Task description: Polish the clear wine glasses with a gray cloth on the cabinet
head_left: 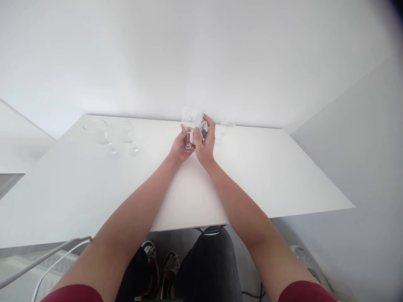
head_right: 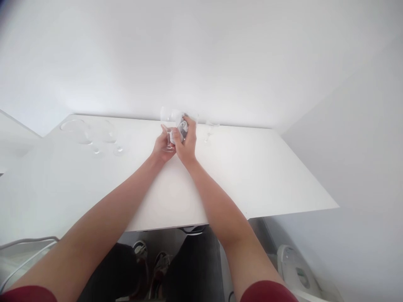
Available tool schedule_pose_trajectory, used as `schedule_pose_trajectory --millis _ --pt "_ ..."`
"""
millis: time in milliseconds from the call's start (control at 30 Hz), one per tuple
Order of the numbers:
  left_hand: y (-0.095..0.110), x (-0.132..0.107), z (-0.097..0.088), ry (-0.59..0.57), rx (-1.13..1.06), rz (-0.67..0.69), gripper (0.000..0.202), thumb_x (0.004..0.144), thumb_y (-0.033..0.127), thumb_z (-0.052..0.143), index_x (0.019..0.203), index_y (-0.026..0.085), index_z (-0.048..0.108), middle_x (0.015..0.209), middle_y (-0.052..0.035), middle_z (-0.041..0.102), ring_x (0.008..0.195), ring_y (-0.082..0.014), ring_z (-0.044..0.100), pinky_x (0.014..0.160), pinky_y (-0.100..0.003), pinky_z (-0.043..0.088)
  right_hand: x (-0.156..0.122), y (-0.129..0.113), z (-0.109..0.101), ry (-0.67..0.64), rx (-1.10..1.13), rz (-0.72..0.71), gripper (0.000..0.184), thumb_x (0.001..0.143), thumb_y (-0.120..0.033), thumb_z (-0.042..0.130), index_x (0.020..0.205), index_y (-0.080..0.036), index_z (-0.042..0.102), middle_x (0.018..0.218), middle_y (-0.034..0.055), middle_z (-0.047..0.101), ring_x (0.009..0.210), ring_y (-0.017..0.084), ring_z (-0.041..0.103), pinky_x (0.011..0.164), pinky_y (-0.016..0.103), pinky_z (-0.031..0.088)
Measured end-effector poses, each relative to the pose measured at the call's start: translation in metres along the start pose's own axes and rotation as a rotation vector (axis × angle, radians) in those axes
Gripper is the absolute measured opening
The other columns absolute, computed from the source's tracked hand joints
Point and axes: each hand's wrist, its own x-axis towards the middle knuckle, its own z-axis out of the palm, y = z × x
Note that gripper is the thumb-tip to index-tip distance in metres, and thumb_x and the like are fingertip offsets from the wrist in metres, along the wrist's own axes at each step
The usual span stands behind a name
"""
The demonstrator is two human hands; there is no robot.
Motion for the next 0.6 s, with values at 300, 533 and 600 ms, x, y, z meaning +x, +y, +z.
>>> schedule_pose_trajectory --millis 300,533,600 --pt "0.007 -0.002 0.0 0.076 -0.057 -0.267 0.044 0.11 0.026 0.048 0.068 0.017 0.059 0.041 0.0041 0.044 0.028 -0.0052 0.038 0.028 -0.013 0.031 0.006 0.001 -0.008 -0.196 0.269 0.148 0.06 0.079 -0.063 0.087 0.121 -0.029 0.06 0.093 -0.0008 0.065 0.067 0.014 0.063 0.051 0.024 0.055" --pt "0.004 -0.003 -0.006 0.067 -0.049 -0.343 0.035 0.109 0.022 0.049 0.081 0.015 0.068 0.049 0.0007 0.056 0.027 -0.0035 0.032 0.027 -0.014 0.024 0.013 -0.001 -0.016 -0.255 0.13 0.012 0.076 0.061 -0.048 0.101 0.124 -0.026 0.065 0.104 0.0024 0.067 0.095 0.022 0.067 0.074 0.031 0.063" --pt "0.004 -0.003 -0.008 0.073 -0.068 -0.369 0.032 0.108 0.019 0.049 0.084 0.013 0.069 0.052 -0.0005 0.059 0.028 -0.0041 0.035 0.028 -0.015 0.025 0.014 -0.001 -0.018 -0.243 0.06 -0.03 0.073 0.061 -0.047 0.101 0.122 -0.025 0.066 0.103 0.003 0.067 0.096 0.023 0.067 0.078 0.033 0.063"
